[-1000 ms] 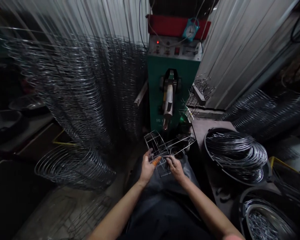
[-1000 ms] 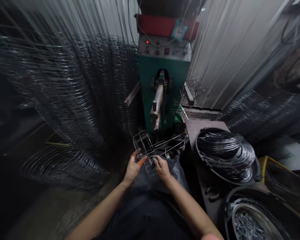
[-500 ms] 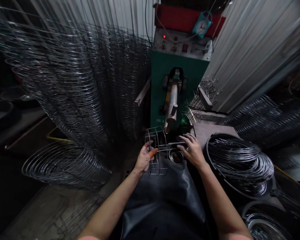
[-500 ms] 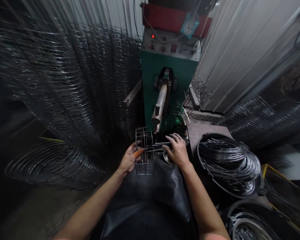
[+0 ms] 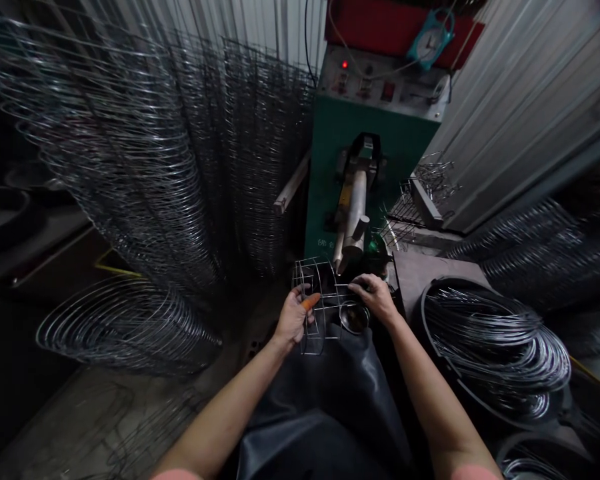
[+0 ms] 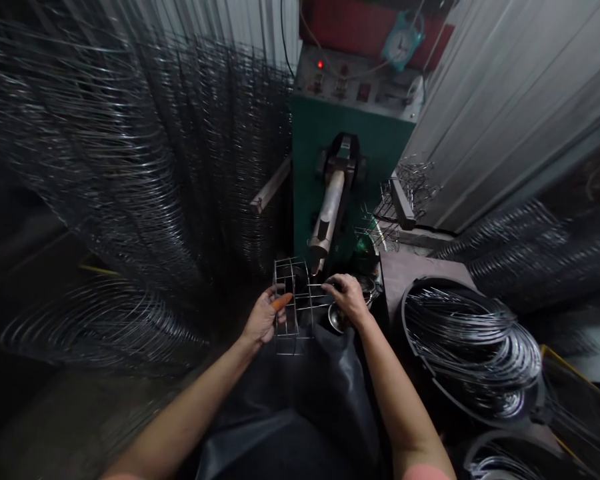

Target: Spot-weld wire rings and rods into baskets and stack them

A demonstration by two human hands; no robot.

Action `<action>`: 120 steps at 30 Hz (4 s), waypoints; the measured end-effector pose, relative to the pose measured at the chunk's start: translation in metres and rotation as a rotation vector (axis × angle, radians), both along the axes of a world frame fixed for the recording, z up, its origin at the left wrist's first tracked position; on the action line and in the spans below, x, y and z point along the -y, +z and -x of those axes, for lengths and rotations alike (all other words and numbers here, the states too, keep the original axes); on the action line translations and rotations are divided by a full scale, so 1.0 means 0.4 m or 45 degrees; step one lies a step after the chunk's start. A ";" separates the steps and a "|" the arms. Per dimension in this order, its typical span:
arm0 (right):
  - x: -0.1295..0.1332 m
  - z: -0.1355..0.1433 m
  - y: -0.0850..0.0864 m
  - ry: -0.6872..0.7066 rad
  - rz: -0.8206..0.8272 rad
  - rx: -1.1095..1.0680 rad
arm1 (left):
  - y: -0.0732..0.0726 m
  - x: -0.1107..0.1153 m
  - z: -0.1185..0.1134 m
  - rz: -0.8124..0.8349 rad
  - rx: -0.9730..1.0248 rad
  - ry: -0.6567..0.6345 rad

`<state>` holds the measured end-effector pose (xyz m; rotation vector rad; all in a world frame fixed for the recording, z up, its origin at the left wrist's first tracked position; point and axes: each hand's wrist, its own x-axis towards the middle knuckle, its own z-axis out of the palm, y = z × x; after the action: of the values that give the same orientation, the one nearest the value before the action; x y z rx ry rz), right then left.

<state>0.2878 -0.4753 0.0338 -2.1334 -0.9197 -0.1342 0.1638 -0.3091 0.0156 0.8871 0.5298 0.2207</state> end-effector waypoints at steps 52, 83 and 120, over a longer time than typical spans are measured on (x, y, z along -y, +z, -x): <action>0.010 -0.096 -0.033 -0.019 0.052 0.095 | -0.003 -0.022 -0.111 0.166 0.047 0.165; 0.236 0.116 0.051 -0.047 0.023 -0.024 | -0.097 -0.173 0.178 0.441 0.239 -0.159; 0.033 0.108 0.016 -0.153 0.147 -0.027 | 0.111 -0.105 -0.028 -0.702 -0.039 -0.729</action>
<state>0.2448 -0.4884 0.0404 -2.2932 -0.8038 -0.1214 0.1748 -0.2669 0.0601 1.5412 0.2210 -0.1827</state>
